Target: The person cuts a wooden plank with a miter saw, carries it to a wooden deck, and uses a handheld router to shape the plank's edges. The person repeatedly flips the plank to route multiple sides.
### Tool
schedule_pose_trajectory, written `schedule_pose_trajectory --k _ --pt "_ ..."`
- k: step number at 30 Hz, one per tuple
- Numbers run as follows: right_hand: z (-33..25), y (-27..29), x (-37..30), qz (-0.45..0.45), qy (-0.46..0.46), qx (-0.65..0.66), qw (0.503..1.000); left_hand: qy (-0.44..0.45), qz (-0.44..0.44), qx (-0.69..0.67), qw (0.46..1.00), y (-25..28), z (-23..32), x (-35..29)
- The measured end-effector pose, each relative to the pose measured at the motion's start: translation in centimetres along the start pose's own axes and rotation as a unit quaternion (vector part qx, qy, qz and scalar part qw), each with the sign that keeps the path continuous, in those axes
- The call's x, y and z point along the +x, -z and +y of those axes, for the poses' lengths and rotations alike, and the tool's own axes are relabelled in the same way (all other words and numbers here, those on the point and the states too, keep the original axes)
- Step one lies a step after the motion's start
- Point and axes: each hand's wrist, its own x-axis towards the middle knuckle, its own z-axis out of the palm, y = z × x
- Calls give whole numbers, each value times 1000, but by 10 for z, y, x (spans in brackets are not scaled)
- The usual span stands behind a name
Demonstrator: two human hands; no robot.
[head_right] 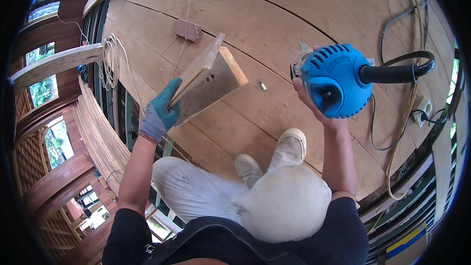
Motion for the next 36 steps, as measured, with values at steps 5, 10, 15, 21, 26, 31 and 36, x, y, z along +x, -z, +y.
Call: schedule_pose_trajectory --k 5,10,15,21,26,31,36 --pt "4 0 2 -4 4 15 1000 -16 3 9 1000 -2 -2 0" --pt "9 -2 2 -2 -4 35 999 -36 8 7 999 -5 -5 1" --pt "10 -5 1 -8 10 31 999 -51 14 11 999 -7 -6 5" --pt "9 -6 0 -14 -2 38 999 -65 37 32 997 -8 -7 5" --pt "13 -1 -2 -18 0 7 1000 -25 90 33 995 -4 -11 7" --pt "13 4 -3 -8 -2 -11 1000 66 95 63 991 65 -25 24" --pt "11 6 -3 -12 7 -9 1000 127 -35 15 991 148 -26 40"
